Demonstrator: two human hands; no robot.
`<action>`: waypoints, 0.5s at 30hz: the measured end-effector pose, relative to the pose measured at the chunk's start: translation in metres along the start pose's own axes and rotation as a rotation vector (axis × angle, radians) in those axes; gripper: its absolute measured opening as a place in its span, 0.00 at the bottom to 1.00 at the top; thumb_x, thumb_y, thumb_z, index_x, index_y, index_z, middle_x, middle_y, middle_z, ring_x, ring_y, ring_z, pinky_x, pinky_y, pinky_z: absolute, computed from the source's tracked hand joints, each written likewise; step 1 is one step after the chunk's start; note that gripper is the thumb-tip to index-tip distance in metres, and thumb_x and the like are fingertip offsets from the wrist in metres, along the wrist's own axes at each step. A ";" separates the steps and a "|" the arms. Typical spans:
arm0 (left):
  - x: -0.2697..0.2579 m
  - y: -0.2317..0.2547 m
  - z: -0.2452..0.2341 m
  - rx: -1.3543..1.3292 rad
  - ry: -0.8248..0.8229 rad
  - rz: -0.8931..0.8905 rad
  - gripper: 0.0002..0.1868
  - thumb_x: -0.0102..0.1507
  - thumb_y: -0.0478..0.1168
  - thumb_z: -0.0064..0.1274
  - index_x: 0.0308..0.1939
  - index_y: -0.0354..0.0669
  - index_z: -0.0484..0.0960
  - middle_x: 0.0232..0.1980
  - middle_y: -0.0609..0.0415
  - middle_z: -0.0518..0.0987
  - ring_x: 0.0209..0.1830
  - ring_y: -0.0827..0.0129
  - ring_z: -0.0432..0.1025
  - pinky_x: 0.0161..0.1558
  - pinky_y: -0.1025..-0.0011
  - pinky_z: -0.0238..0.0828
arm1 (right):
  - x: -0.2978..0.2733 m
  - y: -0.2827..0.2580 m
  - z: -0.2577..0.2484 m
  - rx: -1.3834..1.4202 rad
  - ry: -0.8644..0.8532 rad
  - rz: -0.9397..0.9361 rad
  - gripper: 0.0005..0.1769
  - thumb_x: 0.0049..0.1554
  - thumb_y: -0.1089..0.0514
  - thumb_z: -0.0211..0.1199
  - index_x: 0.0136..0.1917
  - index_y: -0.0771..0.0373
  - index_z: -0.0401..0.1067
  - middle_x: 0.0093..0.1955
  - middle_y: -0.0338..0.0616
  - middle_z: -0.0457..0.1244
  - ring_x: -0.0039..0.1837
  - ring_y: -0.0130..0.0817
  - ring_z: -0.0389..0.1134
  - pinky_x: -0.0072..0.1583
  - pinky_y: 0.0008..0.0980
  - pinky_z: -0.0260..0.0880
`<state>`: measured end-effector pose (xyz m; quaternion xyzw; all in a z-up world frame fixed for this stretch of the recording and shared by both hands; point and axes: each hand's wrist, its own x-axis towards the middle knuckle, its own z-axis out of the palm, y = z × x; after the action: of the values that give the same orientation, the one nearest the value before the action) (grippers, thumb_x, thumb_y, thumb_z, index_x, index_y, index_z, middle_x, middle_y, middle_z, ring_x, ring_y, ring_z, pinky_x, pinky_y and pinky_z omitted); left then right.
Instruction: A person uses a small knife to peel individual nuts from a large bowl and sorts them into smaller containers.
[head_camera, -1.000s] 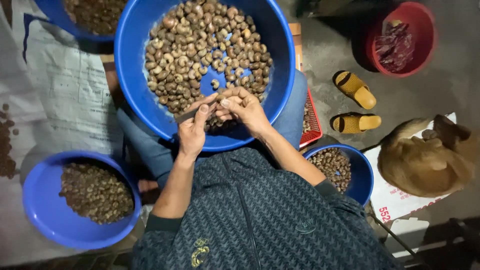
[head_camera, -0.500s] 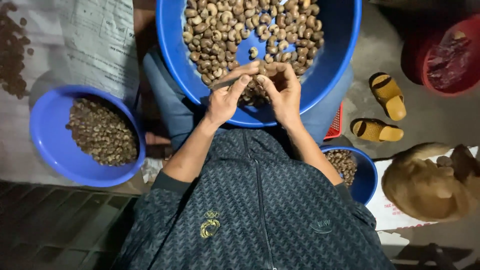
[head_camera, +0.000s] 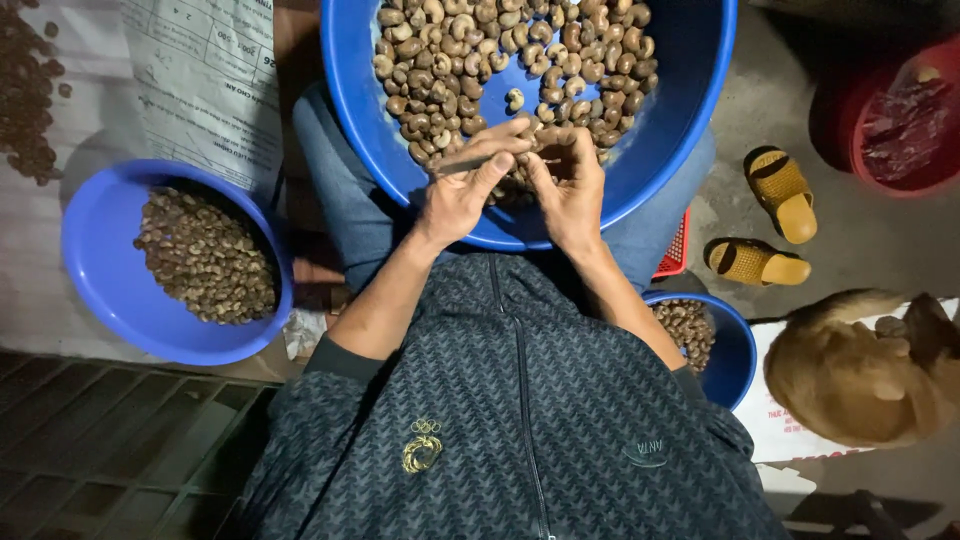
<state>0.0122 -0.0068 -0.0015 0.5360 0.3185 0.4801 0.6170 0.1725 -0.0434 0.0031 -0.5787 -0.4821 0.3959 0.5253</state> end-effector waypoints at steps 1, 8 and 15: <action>0.001 0.002 0.001 0.013 0.002 0.002 0.13 0.76 0.41 0.47 0.59 0.39 0.83 0.66 0.39 0.77 0.70 0.46 0.69 0.67 0.43 0.69 | -0.001 0.001 0.000 -0.008 -0.001 0.000 0.13 0.61 0.67 0.70 0.57 0.68 0.69 0.47 0.57 0.70 0.50 0.43 0.74 0.45 0.41 0.77; 0.004 0.008 0.000 0.022 0.058 0.063 0.12 0.75 0.38 0.48 0.57 0.36 0.83 0.59 0.38 0.82 0.64 0.50 0.73 0.62 0.51 0.74 | 0.001 -0.004 0.002 0.002 -0.010 0.024 0.14 0.62 0.66 0.70 0.57 0.68 0.69 0.47 0.57 0.70 0.49 0.41 0.74 0.44 0.40 0.77; 0.002 0.006 0.000 0.037 0.086 0.063 0.12 0.74 0.36 0.49 0.55 0.36 0.85 0.56 0.41 0.84 0.61 0.54 0.76 0.61 0.55 0.76 | 0.003 -0.003 0.001 -0.002 -0.027 0.043 0.13 0.62 0.68 0.68 0.58 0.67 0.68 0.45 0.57 0.70 0.46 0.41 0.73 0.44 0.41 0.78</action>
<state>0.0109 -0.0049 0.0046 0.5360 0.3364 0.5160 0.5772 0.1717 -0.0406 0.0057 -0.5841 -0.4769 0.4144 0.5095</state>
